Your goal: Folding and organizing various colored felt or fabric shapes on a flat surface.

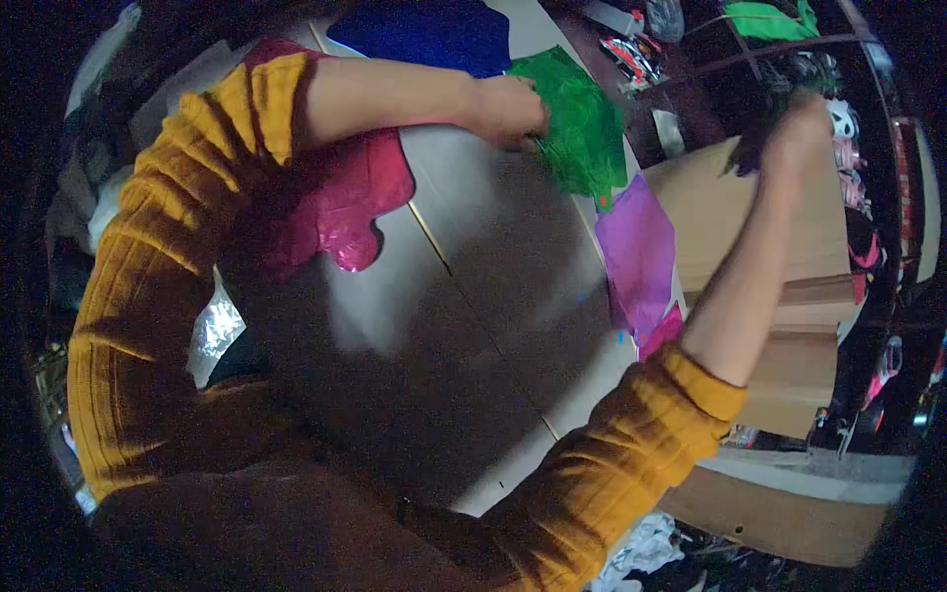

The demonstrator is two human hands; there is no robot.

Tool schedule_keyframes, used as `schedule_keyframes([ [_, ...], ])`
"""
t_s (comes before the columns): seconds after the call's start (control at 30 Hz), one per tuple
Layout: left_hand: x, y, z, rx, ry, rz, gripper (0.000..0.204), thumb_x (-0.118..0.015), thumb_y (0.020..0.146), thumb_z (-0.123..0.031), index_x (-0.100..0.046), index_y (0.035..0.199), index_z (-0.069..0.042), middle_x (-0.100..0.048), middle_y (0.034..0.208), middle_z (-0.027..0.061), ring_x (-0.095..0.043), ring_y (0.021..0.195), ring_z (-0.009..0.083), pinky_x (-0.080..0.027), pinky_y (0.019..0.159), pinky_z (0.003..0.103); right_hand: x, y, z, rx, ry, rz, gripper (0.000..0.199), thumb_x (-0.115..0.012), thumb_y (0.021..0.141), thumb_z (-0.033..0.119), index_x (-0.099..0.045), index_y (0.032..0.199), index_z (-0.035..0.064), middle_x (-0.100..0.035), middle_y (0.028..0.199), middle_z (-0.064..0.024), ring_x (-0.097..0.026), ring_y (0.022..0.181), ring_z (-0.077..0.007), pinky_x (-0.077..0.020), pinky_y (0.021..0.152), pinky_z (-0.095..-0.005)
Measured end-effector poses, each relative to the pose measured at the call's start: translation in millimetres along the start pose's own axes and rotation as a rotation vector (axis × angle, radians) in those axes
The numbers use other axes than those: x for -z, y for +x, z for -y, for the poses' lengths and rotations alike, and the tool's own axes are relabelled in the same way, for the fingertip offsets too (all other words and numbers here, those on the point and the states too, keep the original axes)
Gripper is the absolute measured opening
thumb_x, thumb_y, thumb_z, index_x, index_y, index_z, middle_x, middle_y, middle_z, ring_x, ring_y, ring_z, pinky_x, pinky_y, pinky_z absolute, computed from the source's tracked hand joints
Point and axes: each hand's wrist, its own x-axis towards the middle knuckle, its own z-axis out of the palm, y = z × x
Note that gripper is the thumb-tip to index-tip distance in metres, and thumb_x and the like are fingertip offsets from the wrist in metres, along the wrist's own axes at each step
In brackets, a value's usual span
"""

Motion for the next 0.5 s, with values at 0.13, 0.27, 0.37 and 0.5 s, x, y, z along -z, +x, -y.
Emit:
schedule_keyframes([
  [0.13, 34.2, -74.2, 60.4, 0.086, -0.153, -0.028, 0.030, -0.065, 0.086, -0.029, -0.067, 0.103, -0.005, -0.068, 0.103, 0.0168, -0.063, 0.105, 0.0344, -0.045, 0.098, 0.053, -72.1, -53.4, 194.4, 0.211, -0.095, 0.252, 0.031, -0.042, 0.100, 0.021, -0.061, 0.116, 0.0021, -0.064, 0.115, -0.0181, -0.059, 0.109, -0.0373, -0.0478, 0.092, -0.0436],
  [0.27, 52.6, -192.7, 144.1, 0.023, -0.115, -0.022, 0.035, -0.075, 0.081, -0.024, -0.071, 0.108, -0.003, -0.071, 0.104, 0.0173, -0.067, 0.096, 0.0342, -0.052, 0.084, 0.042, -114.2, -84.8, 281.9, 0.631, 0.013, 0.239, 0.019, -0.047, 0.093, 0.011, -0.058, 0.107, 0.0066, -0.061, 0.096, -0.0127, -0.060, 0.096, -0.0323, -0.0519, 0.080, -0.0446],
  [0.37, 37.5, -237.7, 145.4, -0.007, -0.183, -0.082, 0.033, -0.070, 0.086, -0.024, -0.069, 0.111, -0.002, -0.069, 0.108, 0.0184, -0.065, 0.100, 0.0352, -0.052, 0.085, 0.043, -117.0, -105.7, 339.8, 0.629, 0.021, 0.387, 0.024, -0.049, 0.091, 0.010, -0.058, 0.113, 0.0092, -0.061, 0.096, -0.0121, -0.061, 0.095, -0.0329, -0.0529, 0.078, -0.0442],
  [0.5, 30.8, -243.4, 135.1, 0.088, -0.196, -0.193, 0.027, -0.067, 0.089, -0.022, -0.068, 0.106, -0.001, -0.069, 0.106, 0.0187, -0.065, 0.098, 0.0346, -0.051, 0.083, 0.044, -124.0, -111.1, 354.9, 0.672, 0.323, 0.444, 0.031, -0.050, 0.090, 0.009, -0.058, 0.120, 0.0136, -0.060, 0.097, -0.0125, -0.063, 0.092, -0.0341, -0.0520, 0.077, -0.0452],
])
